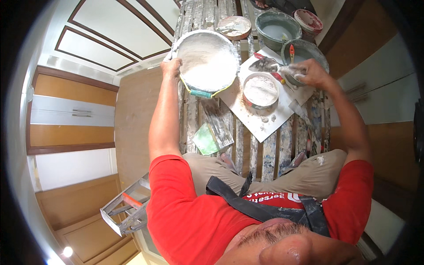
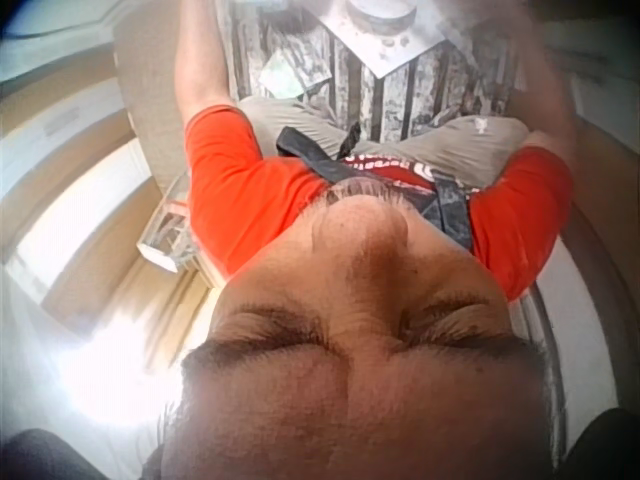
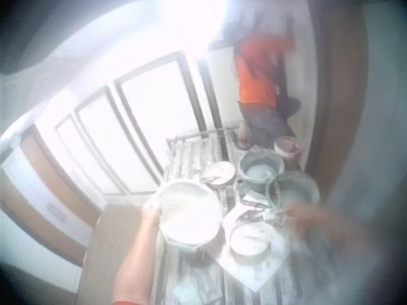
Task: The person mixes a white compound in a bucket using a trowel, then transfers it to a smaller container. They continue mixing and finally apply the compound to a wall surface using a green sanding block.
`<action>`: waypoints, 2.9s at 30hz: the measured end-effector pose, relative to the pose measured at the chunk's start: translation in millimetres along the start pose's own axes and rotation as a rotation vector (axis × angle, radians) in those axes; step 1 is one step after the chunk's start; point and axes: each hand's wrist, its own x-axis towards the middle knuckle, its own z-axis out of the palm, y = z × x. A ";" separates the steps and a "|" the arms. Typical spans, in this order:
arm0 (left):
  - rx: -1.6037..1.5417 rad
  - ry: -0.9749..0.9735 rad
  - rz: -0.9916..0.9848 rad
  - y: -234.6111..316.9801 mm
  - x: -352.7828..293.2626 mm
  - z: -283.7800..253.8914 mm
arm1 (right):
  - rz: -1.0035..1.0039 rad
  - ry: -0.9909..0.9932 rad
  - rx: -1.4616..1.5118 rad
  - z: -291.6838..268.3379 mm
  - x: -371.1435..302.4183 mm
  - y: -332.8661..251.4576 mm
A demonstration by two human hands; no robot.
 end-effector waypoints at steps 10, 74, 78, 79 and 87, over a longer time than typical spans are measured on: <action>0.060 -0.286 0.032 34.7 -35.1 44.8 | -0.104 0.024 -0.343 43.7 57.9 -65.3; 0.214 -0.270 0.530 65.8 -104.3 106.7 | 0.027 0.061 -0.516 104.9 91.9 -110.1; 0.225 -0.298 0.558 75.6 -109.4 107.0 | 0.132 0.024 -0.319 92.3 94.9 -105.3; 0.233 -0.300 0.575 74.6 -109.9 107.9 | 0.159 0.009 -0.253 87.7 96.4 -102.1; 0.171 -0.329 0.584 91.4 -118.1 111.3 | 0.310 0.174 0.410 96.6 97.2 -54.7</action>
